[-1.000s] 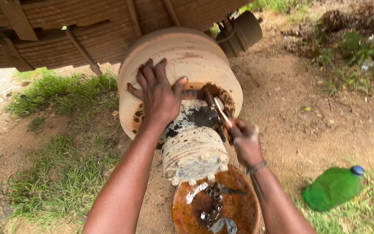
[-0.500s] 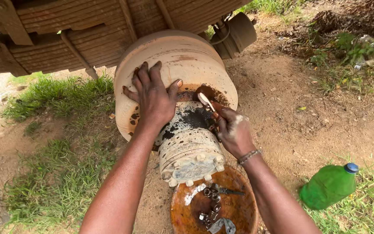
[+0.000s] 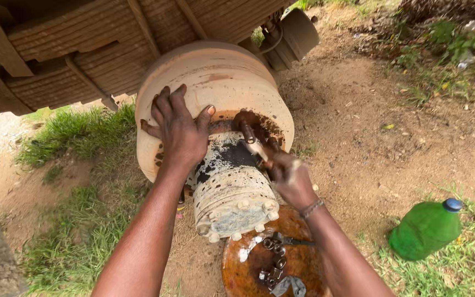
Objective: The person cleans a truck wheel hub by wiping it with a cloth and scrubbing it with a brush dipped in a bowl of solvent.
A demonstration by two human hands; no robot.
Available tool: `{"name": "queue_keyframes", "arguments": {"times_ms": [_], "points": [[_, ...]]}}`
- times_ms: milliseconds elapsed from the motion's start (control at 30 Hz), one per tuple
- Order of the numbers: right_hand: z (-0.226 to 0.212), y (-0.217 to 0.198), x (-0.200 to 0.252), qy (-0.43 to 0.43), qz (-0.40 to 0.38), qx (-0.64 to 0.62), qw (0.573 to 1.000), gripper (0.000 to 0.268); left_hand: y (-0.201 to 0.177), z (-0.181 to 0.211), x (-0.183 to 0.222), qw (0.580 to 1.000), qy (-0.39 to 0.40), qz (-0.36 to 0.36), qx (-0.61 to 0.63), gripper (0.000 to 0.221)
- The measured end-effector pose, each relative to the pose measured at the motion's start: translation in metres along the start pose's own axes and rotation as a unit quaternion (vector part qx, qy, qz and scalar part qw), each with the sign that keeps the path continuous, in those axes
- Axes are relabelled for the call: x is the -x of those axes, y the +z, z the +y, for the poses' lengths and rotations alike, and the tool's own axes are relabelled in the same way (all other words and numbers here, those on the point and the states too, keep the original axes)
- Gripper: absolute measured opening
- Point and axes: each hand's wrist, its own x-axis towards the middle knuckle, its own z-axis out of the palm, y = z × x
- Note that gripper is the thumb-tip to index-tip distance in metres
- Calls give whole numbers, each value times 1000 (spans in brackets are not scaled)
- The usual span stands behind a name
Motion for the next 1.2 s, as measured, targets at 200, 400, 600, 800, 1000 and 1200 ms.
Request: {"name": "queue_keyframes", "arguments": {"times_ms": [200, 400, 600, 800, 1000, 1200], "points": [[-4, -30, -7, -21, -35, -29, 999, 47, 3, -5, 2, 1000, -11, -14, -17, 73], [-34, -77, -43, -248, -55, 164, 953, 37, -2, 2, -1, 999, -24, -22, -9, 76], [-67, -82, -65, -130, -218, 472, 844, 42, 2, -5, 1, 1000, 0, -1, 22, 72], [-118, -78, -68, -100, -275, 561, 774, 45, -3, -33, 66, 990, 76, 34, 113, 71], [-149, -75, -57, -94, -306, 643, 696, 35, 42, -116, 253, 986, -107, 64, 107, 65], [-167, -67, -52, -45, -259, 594, 760, 42, 85, -172, 254, 923, -250, -85, 279, 55]]}}
